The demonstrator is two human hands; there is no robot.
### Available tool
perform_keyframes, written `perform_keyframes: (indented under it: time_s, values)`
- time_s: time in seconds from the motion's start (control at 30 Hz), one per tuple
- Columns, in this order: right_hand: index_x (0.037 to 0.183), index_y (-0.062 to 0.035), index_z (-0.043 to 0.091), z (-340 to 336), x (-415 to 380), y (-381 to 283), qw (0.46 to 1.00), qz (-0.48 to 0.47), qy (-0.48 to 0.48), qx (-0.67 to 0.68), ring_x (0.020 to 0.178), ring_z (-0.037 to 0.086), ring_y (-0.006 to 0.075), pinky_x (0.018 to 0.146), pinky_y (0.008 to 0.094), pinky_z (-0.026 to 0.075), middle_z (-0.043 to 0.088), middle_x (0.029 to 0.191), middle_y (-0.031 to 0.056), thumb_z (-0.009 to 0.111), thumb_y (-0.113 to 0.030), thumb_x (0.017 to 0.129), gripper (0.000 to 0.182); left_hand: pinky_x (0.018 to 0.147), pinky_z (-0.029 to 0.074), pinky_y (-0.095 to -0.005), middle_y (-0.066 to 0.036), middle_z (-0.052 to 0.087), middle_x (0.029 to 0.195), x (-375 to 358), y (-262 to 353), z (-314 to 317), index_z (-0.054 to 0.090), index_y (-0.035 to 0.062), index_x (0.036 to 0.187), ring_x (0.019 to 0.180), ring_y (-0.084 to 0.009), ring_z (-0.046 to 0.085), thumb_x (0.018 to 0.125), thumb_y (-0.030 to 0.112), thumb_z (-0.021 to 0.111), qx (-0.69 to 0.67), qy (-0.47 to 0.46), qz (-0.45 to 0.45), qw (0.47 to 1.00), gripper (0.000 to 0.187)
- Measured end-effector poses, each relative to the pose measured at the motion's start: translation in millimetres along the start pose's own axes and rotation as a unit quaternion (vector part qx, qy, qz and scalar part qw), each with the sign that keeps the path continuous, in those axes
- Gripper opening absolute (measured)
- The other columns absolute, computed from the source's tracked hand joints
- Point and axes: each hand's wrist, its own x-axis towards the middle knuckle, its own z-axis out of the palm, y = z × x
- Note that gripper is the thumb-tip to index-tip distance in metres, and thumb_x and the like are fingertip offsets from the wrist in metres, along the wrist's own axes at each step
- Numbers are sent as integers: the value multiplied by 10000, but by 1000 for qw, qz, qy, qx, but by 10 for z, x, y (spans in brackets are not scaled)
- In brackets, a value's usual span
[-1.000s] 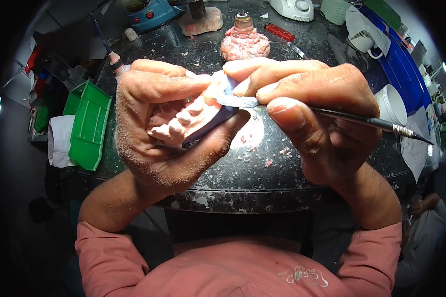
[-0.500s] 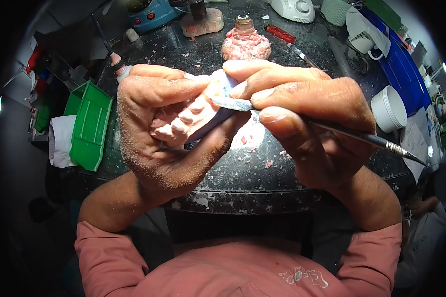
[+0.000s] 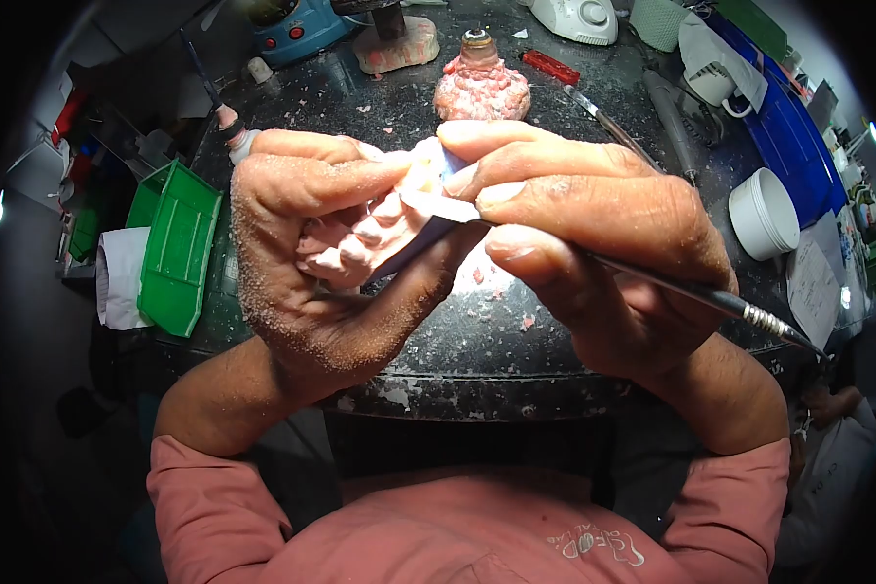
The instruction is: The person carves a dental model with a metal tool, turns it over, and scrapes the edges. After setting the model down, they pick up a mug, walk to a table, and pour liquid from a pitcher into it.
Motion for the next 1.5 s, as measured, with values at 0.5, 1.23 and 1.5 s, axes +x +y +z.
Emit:
perform_keyframes:
  time_s: [0.5,1.23,1.5]
  values:
    - [953,55,609,0,-5,15,999,-9,8,47,946,673,389,857,521,546,662,937,233,613,-170,951,225,1023,401,-405,-112,482,1072,20,-26,-27,463,26,1139,1017,-197,523,741,100,838,-6,-29,14,999,552]
    - [910,67,624,43,-12,3,995,30,74,54,872,700,362,799,468,573,681,881,237,630,-192,945,262,975,433,-416,-119,508,1029,72,-68,-35,500,36,1084,948,-197,530,687,6,815,-7,-32,32,999,507]
    - [889,62,658,1,27,49,998,-44,44,-31,729,667,199,649,291,549,664,824,124,725,18,828,101,967,435,-421,-117,504,1015,61,-101,-7,501,29,1077,951,-206,531,681,-17,790,-33,-24,33,999,493]
